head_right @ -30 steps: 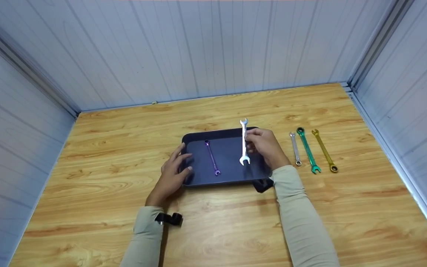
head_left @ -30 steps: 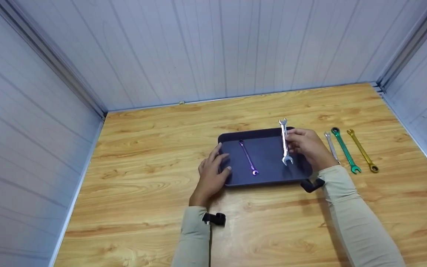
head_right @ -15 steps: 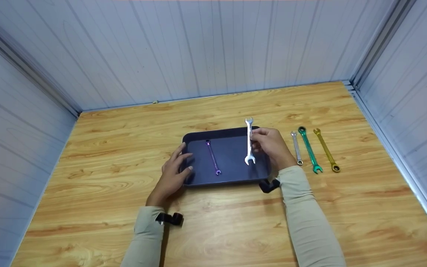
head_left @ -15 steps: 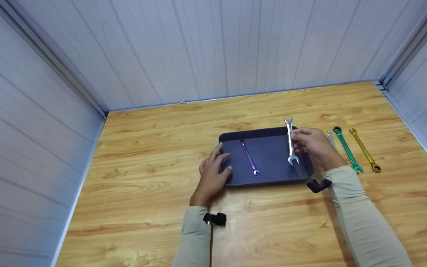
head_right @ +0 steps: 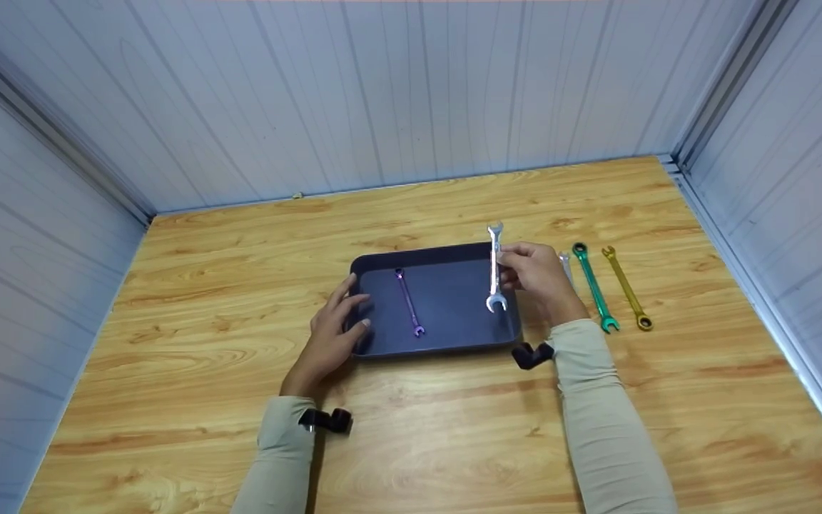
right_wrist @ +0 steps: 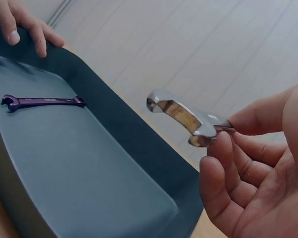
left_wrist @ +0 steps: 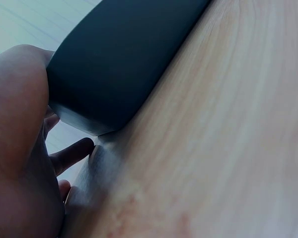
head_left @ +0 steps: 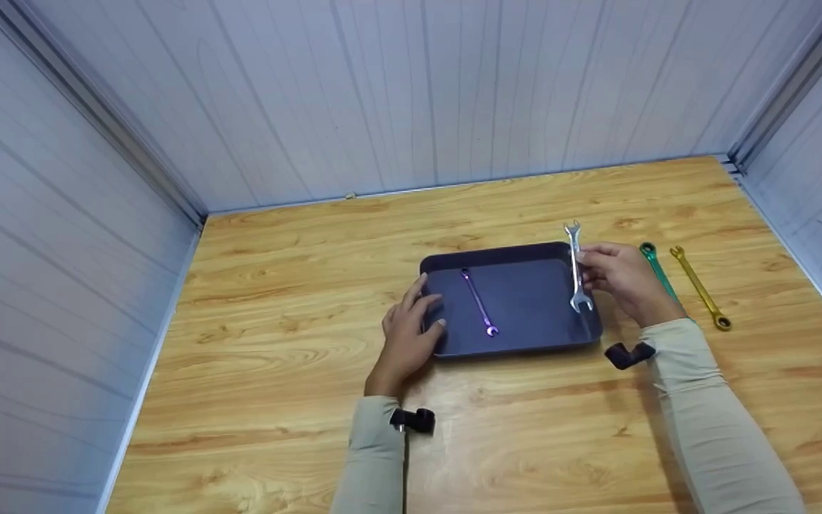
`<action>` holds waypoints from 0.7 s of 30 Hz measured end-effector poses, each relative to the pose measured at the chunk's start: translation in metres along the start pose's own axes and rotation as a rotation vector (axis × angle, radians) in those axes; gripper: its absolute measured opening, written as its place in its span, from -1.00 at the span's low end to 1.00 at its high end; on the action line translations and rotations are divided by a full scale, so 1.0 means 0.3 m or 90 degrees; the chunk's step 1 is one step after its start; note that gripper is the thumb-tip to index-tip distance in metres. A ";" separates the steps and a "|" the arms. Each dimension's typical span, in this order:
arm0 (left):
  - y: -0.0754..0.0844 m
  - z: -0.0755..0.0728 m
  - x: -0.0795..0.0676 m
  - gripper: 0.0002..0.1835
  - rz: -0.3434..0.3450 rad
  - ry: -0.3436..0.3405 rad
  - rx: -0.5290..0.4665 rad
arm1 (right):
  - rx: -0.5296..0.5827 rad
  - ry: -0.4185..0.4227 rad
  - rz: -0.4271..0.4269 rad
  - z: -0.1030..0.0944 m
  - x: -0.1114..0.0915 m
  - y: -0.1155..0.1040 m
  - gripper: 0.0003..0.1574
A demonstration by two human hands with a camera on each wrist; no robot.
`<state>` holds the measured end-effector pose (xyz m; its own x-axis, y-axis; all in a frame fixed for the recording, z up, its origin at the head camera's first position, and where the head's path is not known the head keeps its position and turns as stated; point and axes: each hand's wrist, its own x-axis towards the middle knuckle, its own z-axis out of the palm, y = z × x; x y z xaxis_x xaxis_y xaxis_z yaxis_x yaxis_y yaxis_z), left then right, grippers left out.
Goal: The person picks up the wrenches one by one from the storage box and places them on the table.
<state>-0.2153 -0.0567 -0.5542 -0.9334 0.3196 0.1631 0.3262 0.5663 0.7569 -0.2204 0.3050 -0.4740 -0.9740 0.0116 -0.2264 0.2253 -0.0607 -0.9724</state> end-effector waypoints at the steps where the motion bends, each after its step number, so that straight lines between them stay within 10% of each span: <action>1: -0.001 0.000 0.000 -0.52 -0.001 0.000 0.000 | 0.001 -0.001 0.000 -0.004 0.000 0.001 -0.67; 21: -0.002 -0.002 0.000 -0.52 -0.003 -0.005 -0.005 | 0.113 0.014 0.049 -0.119 -0.007 0.047 -0.74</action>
<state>-0.2156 -0.0575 -0.5542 -0.9339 0.3222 0.1549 0.3204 0.5622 0.7624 -0.2143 0.3397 -0.4893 -0.9526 0.0219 -0.3034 0.2899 -0.2373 -0.9272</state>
